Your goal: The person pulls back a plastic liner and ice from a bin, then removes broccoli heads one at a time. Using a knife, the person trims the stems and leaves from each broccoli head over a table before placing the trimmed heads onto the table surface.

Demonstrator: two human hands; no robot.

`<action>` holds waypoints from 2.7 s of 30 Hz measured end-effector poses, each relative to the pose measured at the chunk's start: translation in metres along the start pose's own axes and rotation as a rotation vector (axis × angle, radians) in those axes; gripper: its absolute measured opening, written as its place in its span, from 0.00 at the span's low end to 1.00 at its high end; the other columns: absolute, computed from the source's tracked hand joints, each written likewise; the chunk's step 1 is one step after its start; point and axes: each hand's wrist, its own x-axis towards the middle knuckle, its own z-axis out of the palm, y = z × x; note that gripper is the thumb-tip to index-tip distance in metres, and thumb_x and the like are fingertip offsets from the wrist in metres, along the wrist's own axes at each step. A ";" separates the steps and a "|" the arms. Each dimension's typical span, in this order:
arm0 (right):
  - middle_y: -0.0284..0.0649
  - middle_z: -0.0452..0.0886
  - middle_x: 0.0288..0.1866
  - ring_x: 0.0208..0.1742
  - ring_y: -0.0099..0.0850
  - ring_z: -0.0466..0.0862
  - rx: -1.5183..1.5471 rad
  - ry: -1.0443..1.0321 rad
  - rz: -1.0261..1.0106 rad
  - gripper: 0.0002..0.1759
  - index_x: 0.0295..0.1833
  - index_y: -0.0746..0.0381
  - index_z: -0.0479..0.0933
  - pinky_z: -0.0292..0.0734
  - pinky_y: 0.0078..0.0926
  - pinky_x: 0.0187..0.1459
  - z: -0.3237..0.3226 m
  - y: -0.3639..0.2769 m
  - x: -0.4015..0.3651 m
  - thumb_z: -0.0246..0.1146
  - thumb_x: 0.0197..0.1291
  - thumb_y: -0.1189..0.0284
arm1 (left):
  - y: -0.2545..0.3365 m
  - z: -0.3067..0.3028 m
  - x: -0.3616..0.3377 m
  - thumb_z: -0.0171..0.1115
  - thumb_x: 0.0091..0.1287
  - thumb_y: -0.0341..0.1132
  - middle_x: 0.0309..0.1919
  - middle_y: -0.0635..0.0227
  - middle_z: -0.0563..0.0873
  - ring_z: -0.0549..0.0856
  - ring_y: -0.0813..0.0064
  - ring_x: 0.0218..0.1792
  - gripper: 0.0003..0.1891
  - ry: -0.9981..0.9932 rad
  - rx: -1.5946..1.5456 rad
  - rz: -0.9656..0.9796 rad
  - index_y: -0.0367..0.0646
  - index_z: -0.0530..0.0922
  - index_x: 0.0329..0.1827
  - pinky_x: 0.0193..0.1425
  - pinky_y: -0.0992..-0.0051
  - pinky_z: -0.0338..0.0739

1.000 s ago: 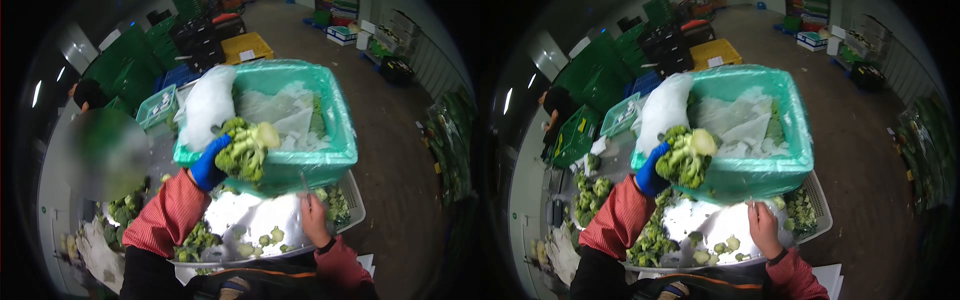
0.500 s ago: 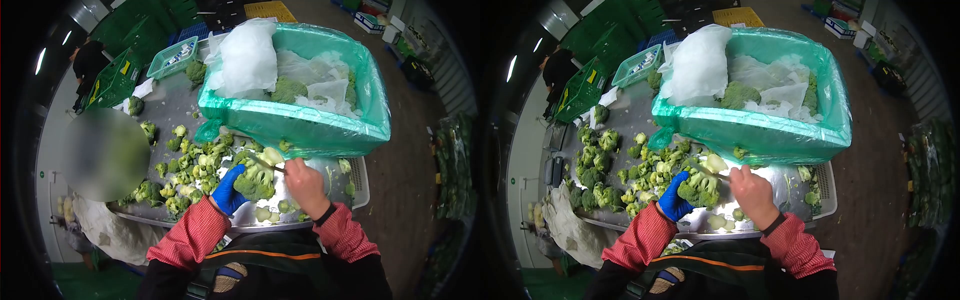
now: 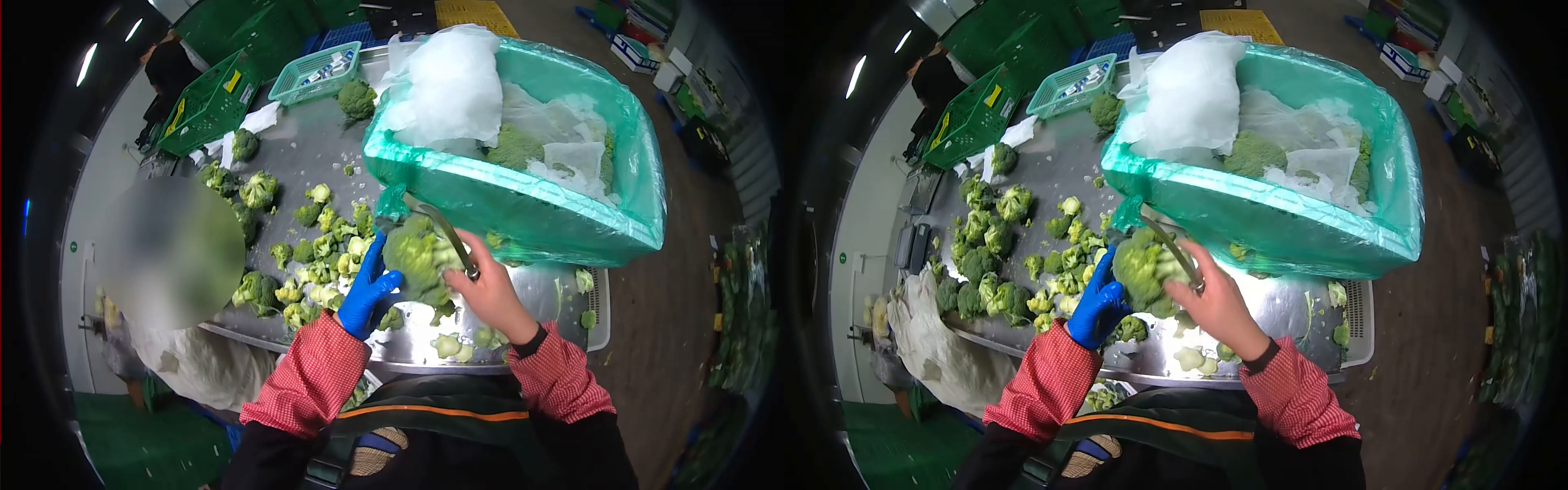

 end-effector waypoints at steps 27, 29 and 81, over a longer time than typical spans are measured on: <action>0.33 0.77 0.32 0.29 0.20 0.76 0.429 -0.379 0.325 0.21 0.62 0.65 0.68 0.72 0.20 0.31 0.108 -0.012 0.039 0.54 0.73 0.61 | 0.033 -0.102 -0.041 0.76 0.53 0.37 0.73 0.60 0.63 0.65 0.65 0.72 0.55 0.108 0.341 0.196 0.45 0.45 0.79 0.75 0.65 0.60; 0.36 0.80 0.36 0.27 0.24 0.80 0.224 -0.313 0.196 0.15 0.52 0.63 0.75 0.75 0.24 0.28 0.095 0.001 0.035 0.58 0.69 0.64 | 0.037 -0.096 -0.035 0.76 0.53 0.33 0.73 0.59 0.63 0.65 0.65 0.72 0.55 0.165 0.343 0.125 0.45 0.46 0.79 0.75 0.65 0.60; 0.37 0.73 0.31 0.26 0.35 0.80 -0.787 -0.294 -0.513 0.11 0.37 0.56 0.74 0.75 0.32 0.26 0.028 -0.012 -0.009 0.68 0.50 0.68 | 0.017 -0.099 -0.068 0.70 0.53 0.41 0.70 0.60 0.69 0.70 0.64 0.69 0.49 0.119 0.158 -0.045 0.42 0.53 0.78 0.74 0.66 0.63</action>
